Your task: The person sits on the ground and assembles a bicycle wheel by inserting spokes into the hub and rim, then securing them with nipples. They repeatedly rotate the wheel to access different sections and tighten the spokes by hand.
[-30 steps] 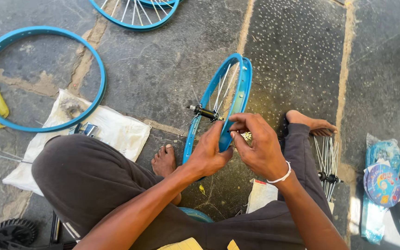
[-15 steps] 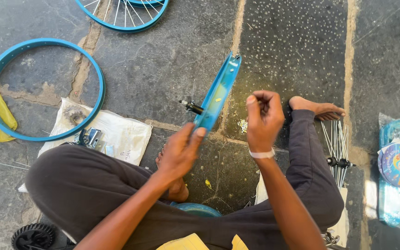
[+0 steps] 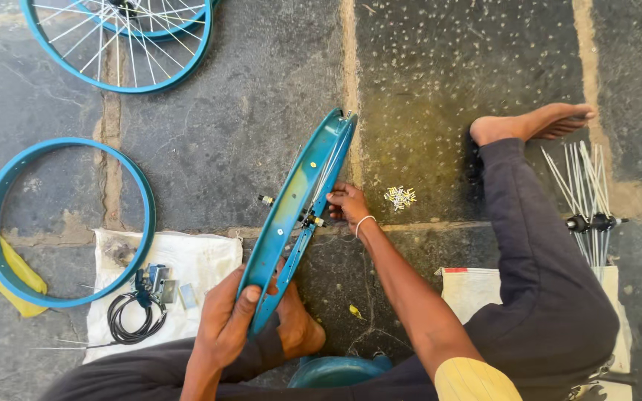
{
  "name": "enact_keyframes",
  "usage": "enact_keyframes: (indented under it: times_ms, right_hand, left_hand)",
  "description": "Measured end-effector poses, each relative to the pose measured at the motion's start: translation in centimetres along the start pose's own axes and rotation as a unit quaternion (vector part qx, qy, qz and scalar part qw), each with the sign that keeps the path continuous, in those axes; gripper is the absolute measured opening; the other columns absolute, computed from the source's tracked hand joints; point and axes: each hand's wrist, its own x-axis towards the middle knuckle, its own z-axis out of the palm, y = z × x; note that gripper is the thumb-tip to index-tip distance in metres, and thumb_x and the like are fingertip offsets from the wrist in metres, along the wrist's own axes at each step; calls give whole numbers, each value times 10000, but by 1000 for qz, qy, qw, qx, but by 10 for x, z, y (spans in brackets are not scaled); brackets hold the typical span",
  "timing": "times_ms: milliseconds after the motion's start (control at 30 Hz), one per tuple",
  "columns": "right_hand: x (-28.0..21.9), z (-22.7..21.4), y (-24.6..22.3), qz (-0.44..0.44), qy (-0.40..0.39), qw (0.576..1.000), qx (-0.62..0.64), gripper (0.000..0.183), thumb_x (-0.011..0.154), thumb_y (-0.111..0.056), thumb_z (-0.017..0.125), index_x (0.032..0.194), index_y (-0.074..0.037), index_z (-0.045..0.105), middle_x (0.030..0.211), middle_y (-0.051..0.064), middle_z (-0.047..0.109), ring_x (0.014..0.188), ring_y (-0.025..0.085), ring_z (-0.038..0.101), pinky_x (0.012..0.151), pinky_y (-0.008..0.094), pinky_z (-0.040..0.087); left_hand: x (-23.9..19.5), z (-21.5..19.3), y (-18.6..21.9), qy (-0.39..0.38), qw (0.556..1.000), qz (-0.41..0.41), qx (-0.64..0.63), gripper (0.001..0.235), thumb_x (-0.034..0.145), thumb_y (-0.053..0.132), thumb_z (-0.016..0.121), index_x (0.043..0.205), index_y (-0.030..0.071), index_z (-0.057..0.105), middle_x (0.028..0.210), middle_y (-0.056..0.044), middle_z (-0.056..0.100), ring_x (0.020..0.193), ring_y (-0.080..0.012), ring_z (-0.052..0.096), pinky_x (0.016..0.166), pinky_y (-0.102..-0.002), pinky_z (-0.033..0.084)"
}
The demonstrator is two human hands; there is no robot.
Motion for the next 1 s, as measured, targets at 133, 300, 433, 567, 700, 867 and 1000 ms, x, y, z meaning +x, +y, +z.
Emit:
enact_keyframes:
  times_ms: [133,300,433,567,700,867,1000]
  right_hand:
    - [5,-3,-1,17,-20,998,-54,226,894,-74,743,1112,-84,688,868,0,673,612,88,511,519,274,522]
    - [12,-5,5,-6,-54,998,-42,199,919,-63,716,1114,-84,685,896,-16,685,675,59,569,524,259,504]
    - [7,3,-7,0,-29,996,-88,113,922,-77,718,1035,-87,711,877,-7,691,617,83,506,512,257,494]
    - [-45,38,-60,-385,214,865,-240,79,1020,-72,683,954,-67,726,893,43,734,792,87,652,729,273,524]
    - [-189,91,-109,-559,0,803,-208,211,1112,-216,570,1018,-43,646,933,89,685,753,109,662,670,258,522]
    - [-206,146,-137,-235,-356,899,-97,323,992,-344,671,898,-37,706,697,-9,634,646,79,659,560,236,493]
    - [-194,154,-116,-222,-347,909,-62,376,971,-372,737,795,-45,683,667,-16,615,628,53,606,551,228,445]
  left_hand:
    - [5,-5,-2,-16,1000,7,-4,404,1050,362,535,1031,1,715,897,-71,700,769,-150,656,693,-283,498]
    - [7,-10,-9,-4,999,19,-38,431,1032,389,552,1069,-7,716,885,-84,663,734,-143,604,655,-275,452]
    - [8,-9,-9,7,1000,18,-22,413,1048,379,534,1019,4,705,863,-70,672,695,-133,606,620,-271,463]
    - [7,-6,-8,20,1000,9,-18,403,1055,373,528,992,10,692,773,-39,672,668,-116,610,605,-260,480]
    - [15,-10,-5,43,999,-8,-3,412,1063,381,533,995,-1,671,767,-37,644,697,-107,584,612,-269,486]
    - [18,-7,13,72,996,2,-53,339,1016,350,590,1156,48,652,844,-6,680,712,-88,597,623,-261,482]
    - [18,-9,14,152,984,79,-52,302,976,288,691,1126,41,606,959,-5,672,880,-63,608,765,-224,486]
